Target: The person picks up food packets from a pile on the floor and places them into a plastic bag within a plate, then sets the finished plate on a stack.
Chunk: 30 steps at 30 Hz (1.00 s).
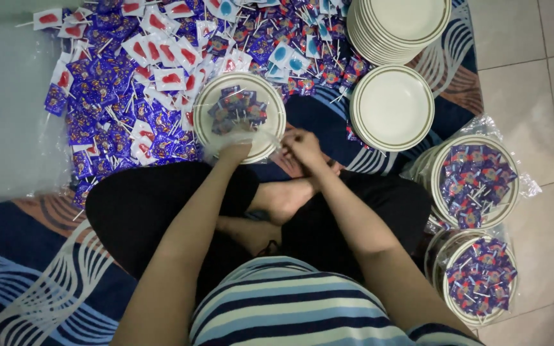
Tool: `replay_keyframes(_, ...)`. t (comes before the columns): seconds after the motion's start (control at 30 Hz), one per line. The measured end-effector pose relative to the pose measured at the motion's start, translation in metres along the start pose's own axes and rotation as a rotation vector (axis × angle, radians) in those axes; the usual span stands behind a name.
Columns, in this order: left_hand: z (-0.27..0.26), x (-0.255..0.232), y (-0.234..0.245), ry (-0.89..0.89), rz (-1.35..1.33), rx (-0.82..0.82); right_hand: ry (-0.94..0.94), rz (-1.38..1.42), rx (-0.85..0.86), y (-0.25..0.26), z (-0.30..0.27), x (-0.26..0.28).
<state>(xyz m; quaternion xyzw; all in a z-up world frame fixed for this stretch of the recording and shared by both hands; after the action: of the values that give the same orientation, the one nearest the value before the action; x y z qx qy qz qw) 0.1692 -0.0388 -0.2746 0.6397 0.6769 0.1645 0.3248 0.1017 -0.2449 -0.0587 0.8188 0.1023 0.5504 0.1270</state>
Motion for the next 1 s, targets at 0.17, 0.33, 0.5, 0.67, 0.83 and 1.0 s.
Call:
replay_keyframes(0.17,-0.050,-0.007,-0.005,-0.060,0.028,-0.174,0.323,-0.457,-0.173,0.046,0.014,0.064)
replay_keyframes(0.33,-0.082,-0.023,0.014,-0.128,0.055,-0.348,0.196,-0.700,0.062,0.052,0.036,0.069)
replay_keyframes(0.5,-0.110,-0.038,0.044,-0.244,0.089,-0.572,0.174,-0.828,0.003,0.052,0.044,0.040)
replay_keyframes(0.67,-0.167,-0.048,0.053,-0.345,0.121,-0.756,0.292,-0.523,-0.209,0.071,0.034,-0.027)
replay_keyframes(0.83,-0.226,-0.049,0.061,-0.414,0.138,-0.945,0.217,0.256,-0.351,0.083,-0.008,-0.051)
replay_keyframes(1.0,-0.242,-0.056,0.072,-0.379,0.107,-0.892,0.157,0.230,-0.461,0.094,-0.020,-0.084)
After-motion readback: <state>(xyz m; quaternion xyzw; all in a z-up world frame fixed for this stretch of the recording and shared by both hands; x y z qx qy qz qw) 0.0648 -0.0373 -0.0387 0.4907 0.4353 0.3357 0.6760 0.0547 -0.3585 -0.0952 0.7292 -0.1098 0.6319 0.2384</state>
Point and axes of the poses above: each hand's wrist, its own z-axis towards the middle knuckle, its own y-axis out of the back of the hand, x = y × z, the point moved 4 cm from there along z, towards the middle knuckle, and after that the axes turned 11 degrees about y, right-handed, at the moved point
